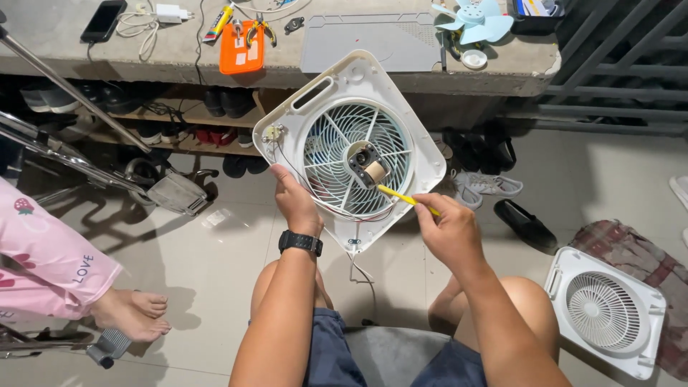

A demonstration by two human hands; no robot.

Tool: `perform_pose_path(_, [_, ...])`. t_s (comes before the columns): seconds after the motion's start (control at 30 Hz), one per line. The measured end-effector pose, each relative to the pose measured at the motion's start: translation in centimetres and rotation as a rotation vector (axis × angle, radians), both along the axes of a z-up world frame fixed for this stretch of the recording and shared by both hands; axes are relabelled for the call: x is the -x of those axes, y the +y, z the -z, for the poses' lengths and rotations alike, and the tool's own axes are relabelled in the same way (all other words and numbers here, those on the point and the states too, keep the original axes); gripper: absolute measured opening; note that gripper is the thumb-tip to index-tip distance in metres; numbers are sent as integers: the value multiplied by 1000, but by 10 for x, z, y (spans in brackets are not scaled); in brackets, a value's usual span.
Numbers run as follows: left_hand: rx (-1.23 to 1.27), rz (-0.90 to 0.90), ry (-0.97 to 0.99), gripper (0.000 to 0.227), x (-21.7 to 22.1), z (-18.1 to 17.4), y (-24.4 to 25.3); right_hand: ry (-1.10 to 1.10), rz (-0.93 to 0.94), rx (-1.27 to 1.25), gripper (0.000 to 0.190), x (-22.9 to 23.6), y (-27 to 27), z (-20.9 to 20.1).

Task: Testing the electrical components of a disassembled fan using a digital multimeter in a workshop.

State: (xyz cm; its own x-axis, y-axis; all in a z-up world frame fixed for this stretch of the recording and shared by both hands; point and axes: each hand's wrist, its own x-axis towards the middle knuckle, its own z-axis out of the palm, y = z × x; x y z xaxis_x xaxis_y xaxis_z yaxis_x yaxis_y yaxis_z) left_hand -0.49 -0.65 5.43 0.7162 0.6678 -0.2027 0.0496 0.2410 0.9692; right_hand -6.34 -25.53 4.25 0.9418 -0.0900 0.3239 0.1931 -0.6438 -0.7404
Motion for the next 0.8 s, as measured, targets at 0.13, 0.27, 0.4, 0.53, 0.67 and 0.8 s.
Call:
perform_pose_path(0.13, [-30,6,-4,84,1,3,-3,-10,-24,30,18,-2,7,11])
perform_pose_path(0.27, [-93,11,-39,79,-3,12,-6,-14,-28,126,18,-10,10,28])
perform_pose_path(0.4, [-257,36,-65,78,-9,30,-1,-13,-29,230,17,-9,16,24])
perform_pose_path(0.53, [-376,51,-103,69,-16,51,-2,-5,-3,303,15,-7,20,16])
perform_pose_path(0.67, [-376,37,-129,67,-21,56,-3,-8,20,328,16,-8,19,9])
perform_pose_path(0.8, [-369,21,-110,70,-18,53,-5,116,34,397,17,-4,20,9])
